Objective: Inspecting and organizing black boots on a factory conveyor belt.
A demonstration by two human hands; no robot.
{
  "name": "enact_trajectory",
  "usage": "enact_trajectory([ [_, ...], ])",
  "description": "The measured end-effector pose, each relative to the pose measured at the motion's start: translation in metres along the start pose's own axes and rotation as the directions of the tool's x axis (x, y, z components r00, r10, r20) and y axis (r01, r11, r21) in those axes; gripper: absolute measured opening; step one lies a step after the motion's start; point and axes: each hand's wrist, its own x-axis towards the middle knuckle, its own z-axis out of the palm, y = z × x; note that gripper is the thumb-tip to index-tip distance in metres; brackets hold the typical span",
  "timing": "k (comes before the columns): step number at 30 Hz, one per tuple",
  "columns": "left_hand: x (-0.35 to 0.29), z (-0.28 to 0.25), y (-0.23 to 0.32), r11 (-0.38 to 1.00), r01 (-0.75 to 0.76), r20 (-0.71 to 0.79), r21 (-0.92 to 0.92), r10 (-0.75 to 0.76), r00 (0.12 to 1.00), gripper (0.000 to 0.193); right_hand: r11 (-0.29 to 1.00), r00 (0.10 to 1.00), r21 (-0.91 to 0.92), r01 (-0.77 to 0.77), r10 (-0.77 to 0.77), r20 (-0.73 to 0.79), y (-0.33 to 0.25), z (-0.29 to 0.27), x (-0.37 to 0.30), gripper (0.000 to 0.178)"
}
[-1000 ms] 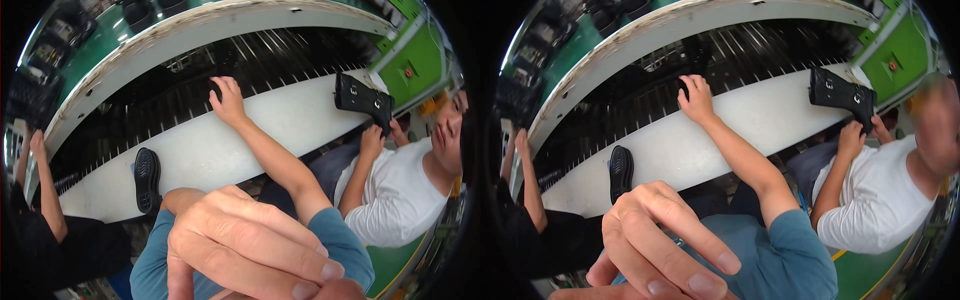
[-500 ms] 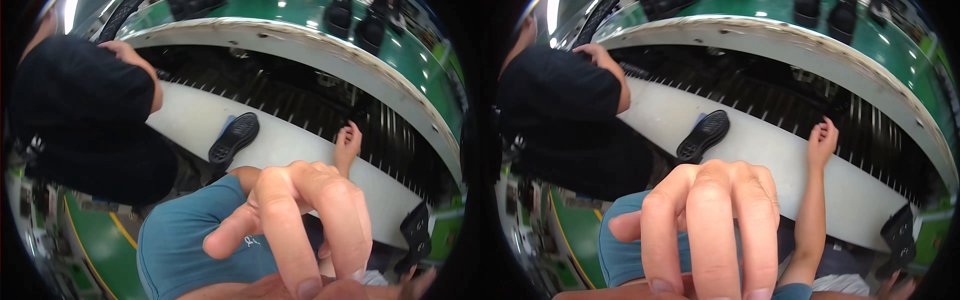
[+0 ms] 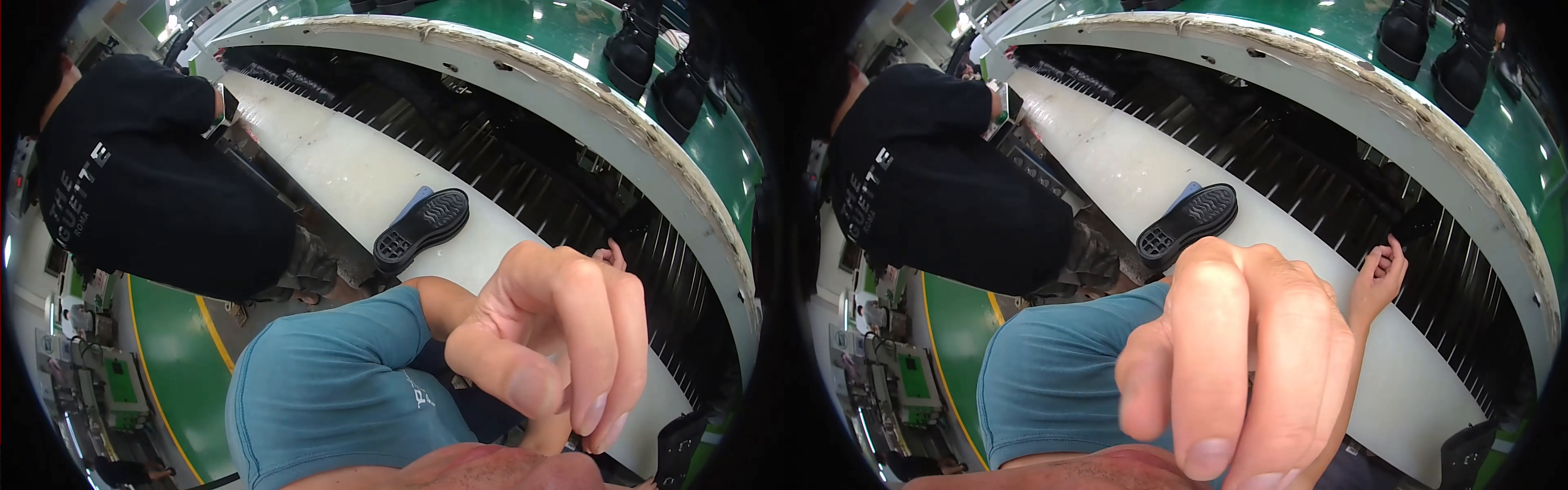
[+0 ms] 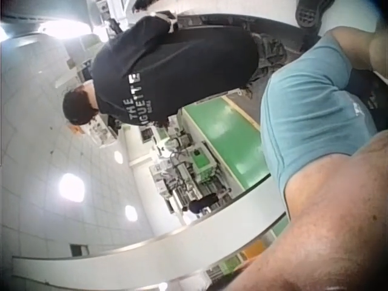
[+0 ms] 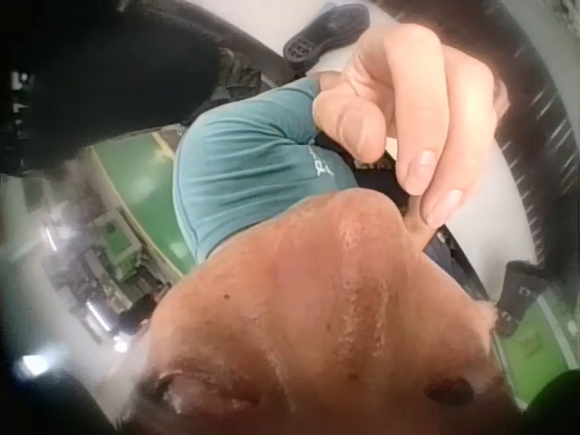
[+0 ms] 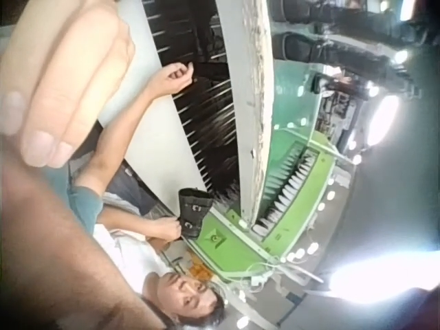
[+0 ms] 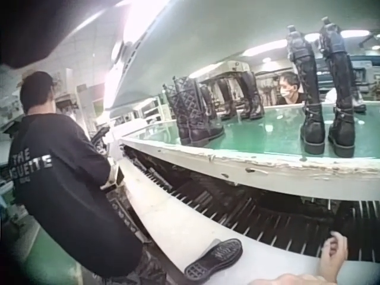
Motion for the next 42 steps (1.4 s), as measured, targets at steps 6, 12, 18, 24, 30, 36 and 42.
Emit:
enact_trajectory([
  [6,0.02,-0.014,0.002,0.995,-0.099,0.145,0.01,0.097,0.985,0.025,0.996,0.999,-0.091,0.023,-0.026,-0.027,-0.001,-0.001,0.002,0.031],
  [12,0.007,-0.002,0.004,0.998,-0.047,0.159,-0.044,0.054,0.986,0.04,1.0,1.0,0.007,-0.02,0.02,0.016,0.019,-0.004,0.002,0.031],
  [18,0.001,0.015,0.019,0.997,0.042,0.197,0.072,-0.055,0.979,0.059,1.0,1.0,0.027,-0.01,0.009,0.017,0.016,-0.004,0.0,0.032],
  [24,0.035,0.025,0.046,0.969,0.066,0.377,0.236,-0.154,0.913,0.06,1.0,0.999,0.009,-0.028,0.028,0.017,0.017,-0.007,0.002,0.033],
  [30,0.041,0.056,0.049,0.937,0.009,0.462,0.348,-0.179,0.869,0.053,1.0,1.0,0.017,-0.015,0.015,0.01,0.017,-0.01,0.0,0.034],
  [36,0.026,0.081,0.037,0.915,-0.182,0.509,0.359,-0.03,0.86,0.061,1.0,1.0,0.01,-0.005,0.005,-0.017,0.019,-0.012,-0.003,0.035],
  [42,-0.018,0.072,0.084,0.475,-0.086,0.242,0.876,-0.277,0.93,0.045,0.996,1.0,0.083,-0.02,0.021,-0.013,0.024,-0.006,-0.002,0.034],
])
